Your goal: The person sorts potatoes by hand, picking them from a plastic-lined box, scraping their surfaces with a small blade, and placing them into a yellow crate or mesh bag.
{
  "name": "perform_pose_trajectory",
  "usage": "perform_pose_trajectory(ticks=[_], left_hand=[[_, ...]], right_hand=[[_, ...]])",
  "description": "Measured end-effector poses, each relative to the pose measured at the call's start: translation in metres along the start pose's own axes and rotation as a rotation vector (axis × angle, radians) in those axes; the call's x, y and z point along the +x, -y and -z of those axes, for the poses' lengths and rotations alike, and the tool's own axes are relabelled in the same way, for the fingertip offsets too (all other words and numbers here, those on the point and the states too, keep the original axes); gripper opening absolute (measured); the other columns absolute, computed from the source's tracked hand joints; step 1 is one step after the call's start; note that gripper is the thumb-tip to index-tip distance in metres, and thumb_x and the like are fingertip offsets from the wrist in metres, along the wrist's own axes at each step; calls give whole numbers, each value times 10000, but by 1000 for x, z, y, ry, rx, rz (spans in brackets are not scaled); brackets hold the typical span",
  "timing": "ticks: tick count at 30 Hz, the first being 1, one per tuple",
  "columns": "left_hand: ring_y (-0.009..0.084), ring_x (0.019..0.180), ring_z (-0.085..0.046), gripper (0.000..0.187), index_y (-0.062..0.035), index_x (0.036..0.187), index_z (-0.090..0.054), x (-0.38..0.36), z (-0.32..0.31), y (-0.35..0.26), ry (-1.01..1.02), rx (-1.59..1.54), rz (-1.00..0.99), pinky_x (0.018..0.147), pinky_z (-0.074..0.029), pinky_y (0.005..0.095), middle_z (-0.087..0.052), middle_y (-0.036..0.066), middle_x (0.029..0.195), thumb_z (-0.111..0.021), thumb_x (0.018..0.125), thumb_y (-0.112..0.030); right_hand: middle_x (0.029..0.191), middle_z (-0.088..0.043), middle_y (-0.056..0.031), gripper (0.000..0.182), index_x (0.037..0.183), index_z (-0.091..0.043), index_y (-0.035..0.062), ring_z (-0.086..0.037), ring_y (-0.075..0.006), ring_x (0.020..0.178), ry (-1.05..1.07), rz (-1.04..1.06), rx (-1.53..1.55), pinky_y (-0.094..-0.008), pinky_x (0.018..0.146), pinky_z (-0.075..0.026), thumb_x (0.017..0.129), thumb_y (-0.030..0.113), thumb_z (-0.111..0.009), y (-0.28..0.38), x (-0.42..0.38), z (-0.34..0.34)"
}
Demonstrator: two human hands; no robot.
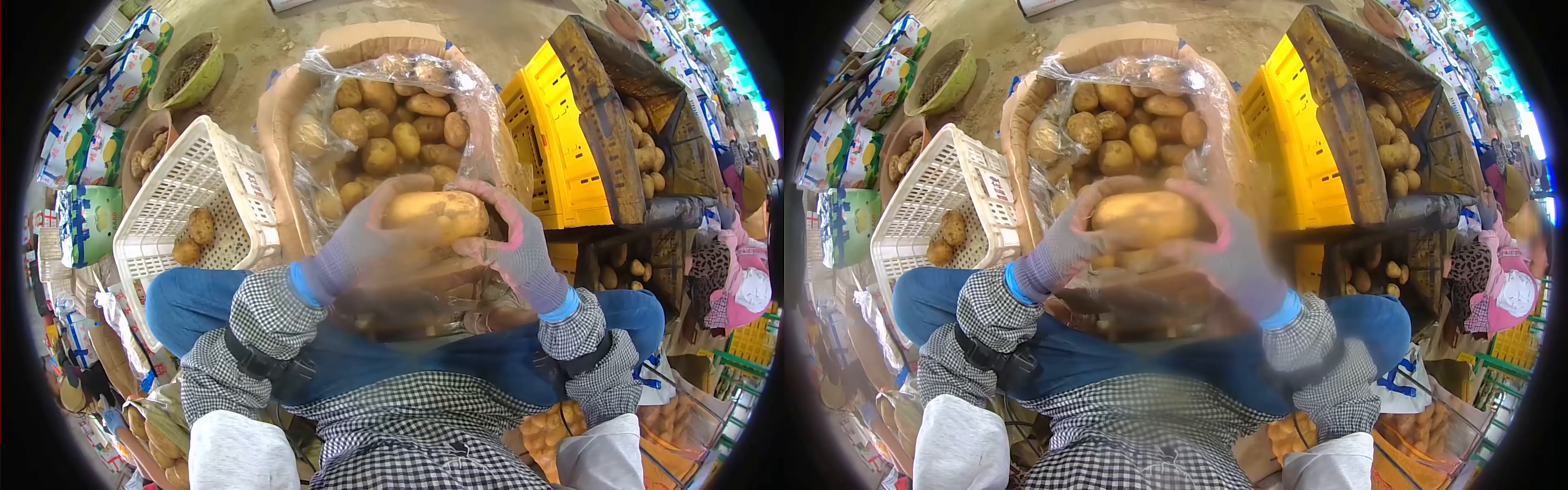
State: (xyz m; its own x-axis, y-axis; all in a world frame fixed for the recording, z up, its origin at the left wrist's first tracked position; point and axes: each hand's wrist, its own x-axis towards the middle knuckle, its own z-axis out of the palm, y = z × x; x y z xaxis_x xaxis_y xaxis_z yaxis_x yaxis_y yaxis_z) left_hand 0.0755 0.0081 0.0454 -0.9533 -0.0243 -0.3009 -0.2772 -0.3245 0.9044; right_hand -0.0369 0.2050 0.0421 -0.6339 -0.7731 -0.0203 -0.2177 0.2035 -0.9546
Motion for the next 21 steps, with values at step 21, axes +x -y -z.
perform_pose_trajectory(ticks=[21], left_hand=[[185, 1161, -532, 419, -37, 1402, -380, 1, -16, 12, -38, -524, -43, 1008, -442, 379, -532, 95, 1275, -450, 1012, -176]], right_hand=[[918, -589, -25, 433, 1363, -528, 66, -468, -43, 654, -276, 102, -79, -179, 579, -374, 935, 6, -512, -2, 0, -35]])
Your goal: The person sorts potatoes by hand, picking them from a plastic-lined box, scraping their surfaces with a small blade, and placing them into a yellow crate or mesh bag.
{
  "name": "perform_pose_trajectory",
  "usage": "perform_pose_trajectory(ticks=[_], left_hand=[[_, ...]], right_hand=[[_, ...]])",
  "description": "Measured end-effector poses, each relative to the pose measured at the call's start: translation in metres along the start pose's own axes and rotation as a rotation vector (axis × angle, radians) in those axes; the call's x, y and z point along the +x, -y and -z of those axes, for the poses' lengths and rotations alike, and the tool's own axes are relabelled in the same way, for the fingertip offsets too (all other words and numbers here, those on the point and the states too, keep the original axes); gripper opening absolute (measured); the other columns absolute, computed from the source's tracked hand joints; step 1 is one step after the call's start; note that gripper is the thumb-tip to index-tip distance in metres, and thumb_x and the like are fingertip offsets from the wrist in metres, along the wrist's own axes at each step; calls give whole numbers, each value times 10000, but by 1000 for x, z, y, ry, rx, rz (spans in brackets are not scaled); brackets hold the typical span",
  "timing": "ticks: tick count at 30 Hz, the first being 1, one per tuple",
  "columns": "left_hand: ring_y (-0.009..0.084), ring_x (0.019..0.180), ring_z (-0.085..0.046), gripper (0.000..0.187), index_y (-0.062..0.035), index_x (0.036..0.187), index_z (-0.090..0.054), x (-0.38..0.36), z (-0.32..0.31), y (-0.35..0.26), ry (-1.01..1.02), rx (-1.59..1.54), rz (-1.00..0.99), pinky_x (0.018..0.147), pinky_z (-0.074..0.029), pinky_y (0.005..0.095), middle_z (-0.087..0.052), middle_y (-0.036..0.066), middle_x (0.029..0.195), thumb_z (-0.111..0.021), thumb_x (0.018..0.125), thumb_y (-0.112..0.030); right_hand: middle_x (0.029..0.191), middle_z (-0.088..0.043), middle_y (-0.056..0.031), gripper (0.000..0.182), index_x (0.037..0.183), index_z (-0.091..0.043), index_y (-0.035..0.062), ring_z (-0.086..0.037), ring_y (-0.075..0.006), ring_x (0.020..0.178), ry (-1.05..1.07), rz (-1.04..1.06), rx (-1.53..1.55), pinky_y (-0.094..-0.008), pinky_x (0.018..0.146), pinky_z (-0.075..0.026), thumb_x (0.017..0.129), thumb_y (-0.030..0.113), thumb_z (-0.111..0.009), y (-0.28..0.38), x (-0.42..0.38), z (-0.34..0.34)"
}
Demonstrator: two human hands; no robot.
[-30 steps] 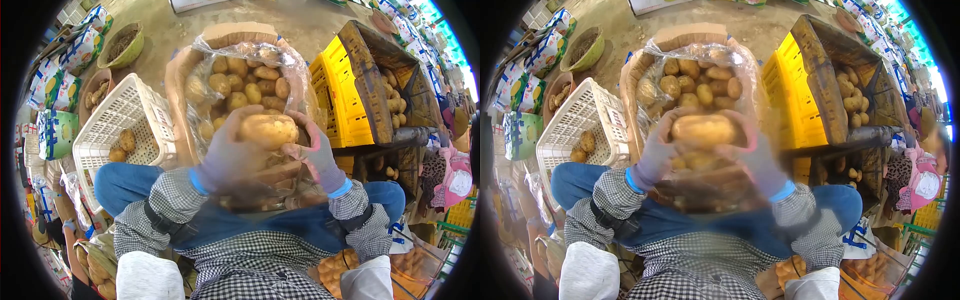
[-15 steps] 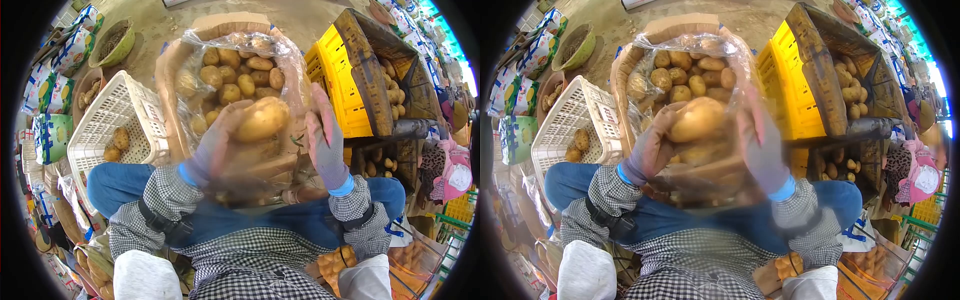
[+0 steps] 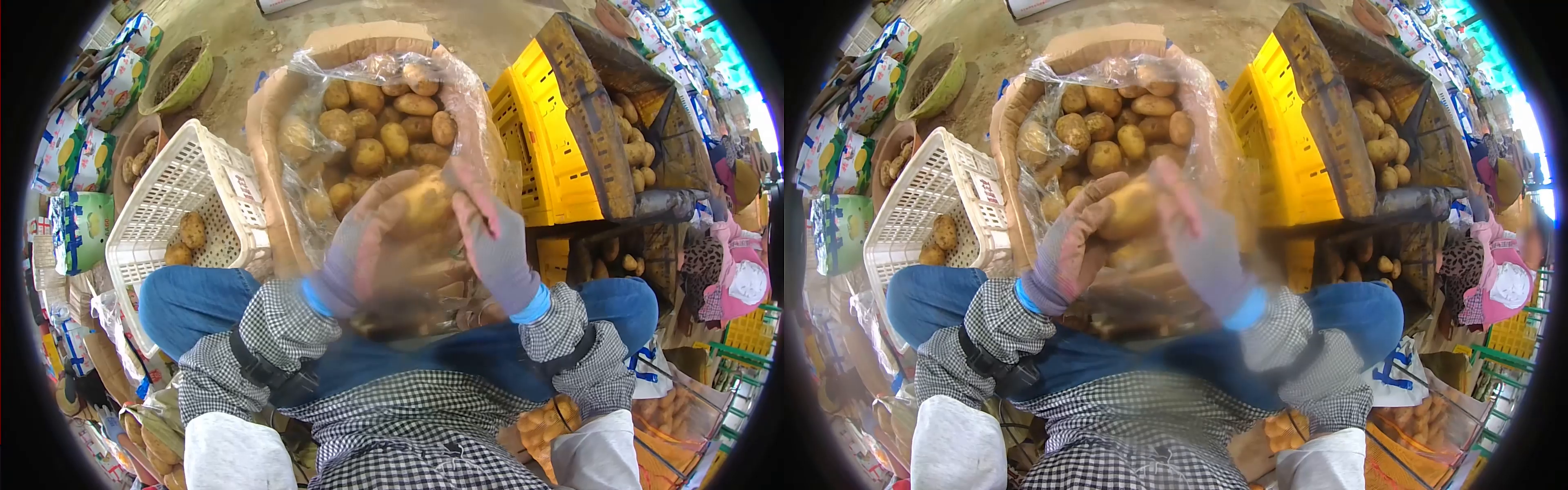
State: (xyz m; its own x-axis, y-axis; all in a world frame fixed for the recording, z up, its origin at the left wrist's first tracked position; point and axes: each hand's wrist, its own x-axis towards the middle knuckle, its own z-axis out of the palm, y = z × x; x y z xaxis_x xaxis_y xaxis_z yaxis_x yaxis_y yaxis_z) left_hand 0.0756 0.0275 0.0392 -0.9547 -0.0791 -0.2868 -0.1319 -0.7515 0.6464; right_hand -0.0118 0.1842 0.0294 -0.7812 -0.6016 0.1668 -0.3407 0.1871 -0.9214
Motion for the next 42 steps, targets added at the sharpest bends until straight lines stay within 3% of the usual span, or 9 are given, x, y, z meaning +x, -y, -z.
perform_pose_trajectory(ticks=[2, 7, 10, 14, 19, 25, 29, 33, 42], left_hand=[[174, 1153, -536, 415, -34, 1396, -395, -1, -1, -1, 6, -75, -6, 1001, -447, 365, -540, 88, 1266, -463, 1007, -162], [158, 1135, -546, 394, -41, 1380, -430, -7, -5, 2, -118, 52, 2, 972, -467, 341, -547, 74, 1256, -478, 1004, -147], [158, 1132, -547, 391, -60, 1386, -428, -4, 3, 5, -107, 53, -27, 955, -475, 334, -547, 70, 1254, -471, 1010, -161], [181, 1130, -552, 396, -87, 1401, -409, -3, 3, 7, -176, 73, -29, 961, -474, 368, -538, 75, 1267, -442, 1026, -213], [254, 1184, -530, 417, -69, 1401, -383, -1, 21, 9, -109, 46, 40, 1002, -454, 469, -497, 111, 1333, -424, 1025, -244], [301, 1248, -491, 507, -52, 1409, -353, -5, 4, -5, 3, -209, -33, 1032, -437, 486, -429, 133, 1410, -526, 962, -218], [274, 1248, -490, 705, -49, 1444, -308, -4, -5, -6, 101, 23, -188, 1030, -444, 428, -413, 132, 1422, -673, 842, -91], [203, 1238, -482, 921, -40, 1490, -226, 0, -10, -5, 88, 415, -111, 996, -452, 324, -417, 113, 1404, -779, 754, -63], [202, 1248, -495, 609, 5, 1431, -345, -1, -4, -35, 174, 507, -100, 1018, -446, 337, -457, 128, 1402, -588, 963, -299]], right_hand=[[888, -636, -18, 426, 1354, -544, 80, -422, -16, 594, 16, 98, -64, -164, 533, -348, 935, 5, -517, -5, -7, -9], [1177, -677, -83, 442, 1368, -527, 102, -402, -13, 581, 28, -72, -74, -161, 513, -344, 932, 36, -551, -1, -2, 0], [1238, -654, -94, 442, 1364, -528, 92, -408, -18, 570, 47, 95, -116, -168, 512, -358, 926, 42, -561, -5, -6, -5], [1177, -676, -103, 427, 1337, -553, 72, -524, -71, 636, 36, -136, -63, -231, 590, -456, 914, 21, -538, 4, -4, -5], [973, -678, -105, 532, 1392, -510, 161, -542, -164, 606, 175, 159, -115, -284, 582, -468, 886, -3, -521, -1, -26, -18], [1201, -609, -117, 463, 1387, -476, 64, -608, -222, 1017, -167, -97, 6, -294, 910, -471, 928, 31, -528, -12, 6, 10], [1286, -498, -101, 688, 1420, -352, 33, -497, -207, 1180, 95, -349, 634, -313, 1023, -410, 846, 113, -724, 5, 8, 11], [1329, -455, -113, 758, 1418, -366, 38, -476, -195, 1212, 172, -160, 489, -308, 1003, -435, 782, 103, -773, 7, 10, 26], [1395, -415, -101, 897, 1442, -303, 12, -441, -184, 1276, 255, -192, 505, -330, 1076, -376, 710, 56, -819, 12, 12, 39]])
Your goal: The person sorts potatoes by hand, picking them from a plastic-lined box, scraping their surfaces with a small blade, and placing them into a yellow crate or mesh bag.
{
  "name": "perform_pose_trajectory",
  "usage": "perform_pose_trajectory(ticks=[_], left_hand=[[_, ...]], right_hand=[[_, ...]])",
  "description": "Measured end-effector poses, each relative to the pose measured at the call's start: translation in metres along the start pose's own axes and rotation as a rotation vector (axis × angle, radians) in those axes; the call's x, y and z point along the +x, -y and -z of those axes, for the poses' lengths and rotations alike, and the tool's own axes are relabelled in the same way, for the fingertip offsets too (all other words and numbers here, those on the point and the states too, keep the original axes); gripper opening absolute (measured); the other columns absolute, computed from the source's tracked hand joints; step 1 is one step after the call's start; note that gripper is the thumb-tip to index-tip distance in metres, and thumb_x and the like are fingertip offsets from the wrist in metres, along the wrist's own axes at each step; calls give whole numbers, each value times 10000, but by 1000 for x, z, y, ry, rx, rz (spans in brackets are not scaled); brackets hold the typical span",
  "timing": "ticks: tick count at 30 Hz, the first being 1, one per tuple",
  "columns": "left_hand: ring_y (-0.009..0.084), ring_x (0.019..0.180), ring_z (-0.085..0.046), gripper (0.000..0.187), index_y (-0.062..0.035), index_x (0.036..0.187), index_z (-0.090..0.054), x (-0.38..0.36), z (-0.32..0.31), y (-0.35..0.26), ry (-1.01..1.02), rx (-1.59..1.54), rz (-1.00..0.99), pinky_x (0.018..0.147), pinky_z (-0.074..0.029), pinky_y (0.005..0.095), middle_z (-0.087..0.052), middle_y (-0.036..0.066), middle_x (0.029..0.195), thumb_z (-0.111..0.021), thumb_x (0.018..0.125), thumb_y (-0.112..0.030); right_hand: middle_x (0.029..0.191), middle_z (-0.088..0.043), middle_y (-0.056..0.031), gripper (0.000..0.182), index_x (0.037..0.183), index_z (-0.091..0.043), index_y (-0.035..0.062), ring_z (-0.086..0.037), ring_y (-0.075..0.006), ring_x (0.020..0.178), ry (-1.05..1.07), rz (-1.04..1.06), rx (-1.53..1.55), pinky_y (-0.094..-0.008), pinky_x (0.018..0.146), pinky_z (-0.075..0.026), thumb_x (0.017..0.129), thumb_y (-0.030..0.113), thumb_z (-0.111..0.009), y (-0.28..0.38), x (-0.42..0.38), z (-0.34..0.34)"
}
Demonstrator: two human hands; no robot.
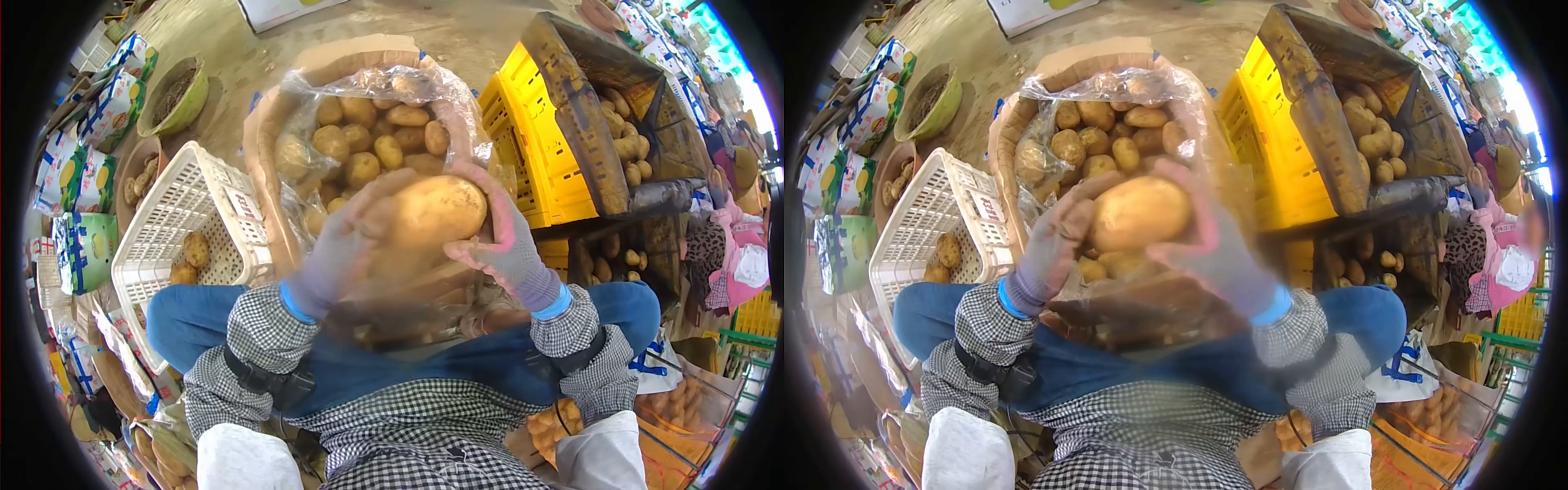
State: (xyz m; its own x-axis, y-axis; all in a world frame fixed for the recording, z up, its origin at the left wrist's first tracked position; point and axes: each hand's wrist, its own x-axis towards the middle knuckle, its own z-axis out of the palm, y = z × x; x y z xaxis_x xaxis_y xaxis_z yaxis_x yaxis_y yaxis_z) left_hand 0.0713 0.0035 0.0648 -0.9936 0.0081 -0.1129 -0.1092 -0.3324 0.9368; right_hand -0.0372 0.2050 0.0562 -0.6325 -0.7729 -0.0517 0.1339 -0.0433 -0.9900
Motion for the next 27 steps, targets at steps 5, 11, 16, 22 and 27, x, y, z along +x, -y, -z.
perform_pose_trajectory(ticks=[5, 11, 16, 22, 27], left_hand=[[149, 1151, -565, 599, -39, 1428, -371, -1, -11, 10, -102, 25, 26, 931, -501, 284, -530, 86, 1318, -568, 960, -358], [161, 1149, -563, 559, -29, 1398, -423, 2, -3, -2, -142, -61, 6, 922, -505, 288, -516, 82, 1335, -628, 936, -269], [144, 1095, -581, 559, -25, 1410, -414, -2, -6, 21, -52, -19, -235, 909, -497, 264, -543, 78, 1298, -562, 970, -335], [136, 1105, -538, 518, -1, 1378, -439, 4, 11, 27, -79, -25, -98, 958, -443, 274, -573, 79, 1211, -601, 956, -255], [156, 1110, -556, 551, 5, 1358, -450, 3, 6, 37, -157, 348, -157, 949, -455, 280, -561, 86, 1237, -522, 985, -394]], right_hand=[[1383, -436, -111, 931, 1451, -290, 11, -467, -199, 1265, -7, -35, -44, -345, 1064, -395, 683, 53, -814, -8, -1, -6], [1360, -468, -107, 901, 1449, -296, 13, -480, -226, 1266, -43, -144, 282, -370, 1049, -413, 708, 126, -795, 12, 0, -9], [1245, -548, -104, 700, 1434, -320, 31, -589, -197, 1021, 34, -272, 367, -327, 838, -507, 880, 318, -638, 9, -3, -9], [1132, -607, -70, 576, 1382, -393, 46, -616, -158, 812, 159, -399, 549, -248, 608, -506, 969, 432, -506, 5, -3, -7], [1130, -602, -60, 576, 1376, -394, 35, -644, -143, 880, 87, -481, 405, -235, 612, -511, 985, 449, -475, -1, -7, -12]])
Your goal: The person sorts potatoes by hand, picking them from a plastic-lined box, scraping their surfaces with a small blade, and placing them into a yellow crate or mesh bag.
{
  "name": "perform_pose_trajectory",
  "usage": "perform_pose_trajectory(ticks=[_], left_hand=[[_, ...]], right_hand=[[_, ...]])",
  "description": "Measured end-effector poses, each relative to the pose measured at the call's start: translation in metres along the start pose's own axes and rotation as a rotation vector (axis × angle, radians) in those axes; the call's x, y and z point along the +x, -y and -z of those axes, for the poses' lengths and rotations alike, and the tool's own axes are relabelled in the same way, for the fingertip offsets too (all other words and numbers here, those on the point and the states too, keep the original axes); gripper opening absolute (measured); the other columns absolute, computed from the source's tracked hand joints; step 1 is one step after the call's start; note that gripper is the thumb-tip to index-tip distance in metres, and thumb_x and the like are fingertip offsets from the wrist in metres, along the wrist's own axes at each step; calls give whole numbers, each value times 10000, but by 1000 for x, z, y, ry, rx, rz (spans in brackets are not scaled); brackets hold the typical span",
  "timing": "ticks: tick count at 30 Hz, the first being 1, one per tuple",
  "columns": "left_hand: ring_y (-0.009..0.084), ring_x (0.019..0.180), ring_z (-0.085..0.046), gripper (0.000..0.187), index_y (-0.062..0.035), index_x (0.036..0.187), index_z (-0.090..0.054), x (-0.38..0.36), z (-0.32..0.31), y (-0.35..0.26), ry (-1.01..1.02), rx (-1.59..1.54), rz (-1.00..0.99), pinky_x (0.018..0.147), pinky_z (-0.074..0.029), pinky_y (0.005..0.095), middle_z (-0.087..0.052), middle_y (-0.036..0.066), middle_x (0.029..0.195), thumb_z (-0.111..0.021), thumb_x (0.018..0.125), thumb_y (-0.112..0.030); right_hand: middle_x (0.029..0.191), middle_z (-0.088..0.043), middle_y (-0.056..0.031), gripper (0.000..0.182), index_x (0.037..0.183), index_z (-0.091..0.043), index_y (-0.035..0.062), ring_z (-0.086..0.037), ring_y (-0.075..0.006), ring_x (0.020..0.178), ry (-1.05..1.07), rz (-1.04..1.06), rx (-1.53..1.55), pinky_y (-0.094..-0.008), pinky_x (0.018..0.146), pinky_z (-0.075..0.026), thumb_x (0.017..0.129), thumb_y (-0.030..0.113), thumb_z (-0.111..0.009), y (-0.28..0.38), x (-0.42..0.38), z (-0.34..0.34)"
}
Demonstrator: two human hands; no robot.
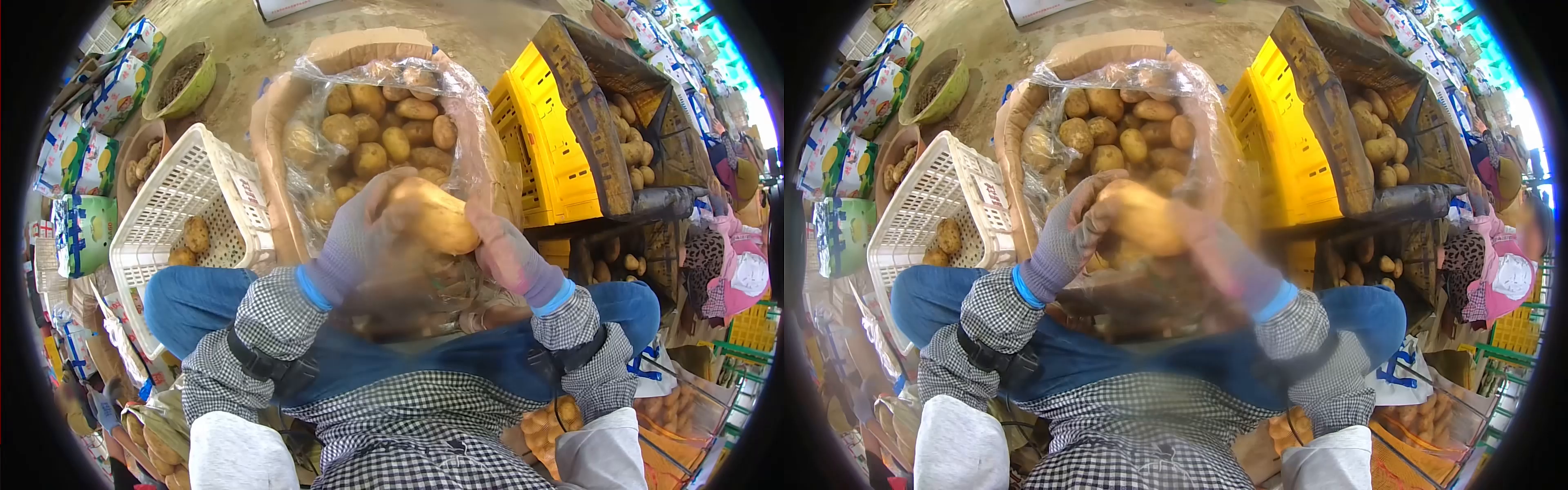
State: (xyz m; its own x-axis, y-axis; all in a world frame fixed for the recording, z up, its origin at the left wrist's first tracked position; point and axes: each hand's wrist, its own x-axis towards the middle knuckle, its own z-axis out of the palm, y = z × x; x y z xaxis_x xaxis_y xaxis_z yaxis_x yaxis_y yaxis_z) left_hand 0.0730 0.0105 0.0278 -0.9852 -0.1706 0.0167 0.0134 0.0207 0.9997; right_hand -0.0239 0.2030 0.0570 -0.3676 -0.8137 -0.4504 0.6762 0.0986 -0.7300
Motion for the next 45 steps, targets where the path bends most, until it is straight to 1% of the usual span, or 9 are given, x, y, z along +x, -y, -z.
perform_pose_trajectory(ticks=[11, 14, 16, 21, 26, 30, 37, 43, 45], left_hand=[[147, 1051, -580, 426, 20, 1305, -527, -1, -12, 0, -92, -267, 66, 924, -464, 281, -614, 94, 1191, -546, 990, -266], [147, 1055, -578, 402, 3, 1321, -519, 7, 14, 7, -94, -232, 21, 916, -467, 287, -595, 85, 1230, -559, 975, -198], [144, 1061, -575, 392, -29, 1324, -526, 23, 43, -4, -155, -305, 46, 912, -467, 290, -583, 71, 1251, -570, 954, -150], [216, 961, -611, 488, -61, 1333, -525, 44, 81, 30, 17, 818, 94, 871, -481, 307, -615, 135, 1177, -550, 847, -95], [325, 1105, -613, 480, -70, 1238, -597, 68, 74, 100, 615, 1544, 532, 905, -501, 383, -644, 170, 1177, -640, 800, -262], [328, 1100, -618, 560, -56, 1219, -609, 75, 76, 118, 856, 1748, 818, 943, -490, 388, -649, 168, 1171, -694, 741, -336], [342, 1085, -611, 749, 13, 1215, -528, 60, 111, 80, 423, 1295, 356, 931, -482, 390, -630, 211, 1139, -796, 640, -385], [199, 1084, -582, 712, -20, 1220, -472, 48, 37, -22, 182, 511, 68, 955, -468, 323, -574, 92, 1141, -875, 655, -179], [193, 1115, -568, 741, -52, 1270, -450, 36, 11, -30, 149, 339, -1, 977, -464, 332, -553, 77, 1190, -873, 671, -158]], right_hand=[[918, -636, -41, 378, 1166, -565, 33, -567, -123, 671, -87, -64, 33, -248, 550, -451, 940, 334, -602, -8, -1, 7], [884, -626, -34, 393, 1193, -550, 36, -573, -135, 674, 31, 70, 167, -256, 560, -456, 935, 326, -610, -6, -5, 21], [971, -571, -64, 441, 1243, -511, 88, -548, -153, 705, -255, 413, 128, -261, 548, -455, 932, 392, -586, 4, -29, 34], [1165, -518, -104, 586, 1403, -371, 90, -473, -157, 710, -42, 858, 468, -274, 558, -440, 914, 320, -594, 103, -167, 66], [1240, -505, -121, 606, 1446, -336, 67, -500, -156, 746, -463, 1012, 299, -272, 597, -463, 920, 245, -579, 84, -316, 228], [1217, -525, -112, 544, 1423, -370, 54, -518, -148, 751, -1294, 718, 92, -267, 619, -469, 938, 230, -543, -19, -319, 308], [1177, -562, -97, 451, 1382, -428, 32, -550, -134, 760, -1597, 549, -277, -260, 658, -479, 969, 205, -480, -44, -317, 322], [1143, -593, -83, 395, 1348, -478, 13, -578, -122, 768, -1132, 1010, -546, -253, 691, -488, 996, 184, -426, 106, -265, 177], [1132, -604, -79, 383, 1336, -495, 7, -587, -118, 770, -975, 777, -671, -251, 702, -491, 1005, 177, -408, 127, -215, 103]])
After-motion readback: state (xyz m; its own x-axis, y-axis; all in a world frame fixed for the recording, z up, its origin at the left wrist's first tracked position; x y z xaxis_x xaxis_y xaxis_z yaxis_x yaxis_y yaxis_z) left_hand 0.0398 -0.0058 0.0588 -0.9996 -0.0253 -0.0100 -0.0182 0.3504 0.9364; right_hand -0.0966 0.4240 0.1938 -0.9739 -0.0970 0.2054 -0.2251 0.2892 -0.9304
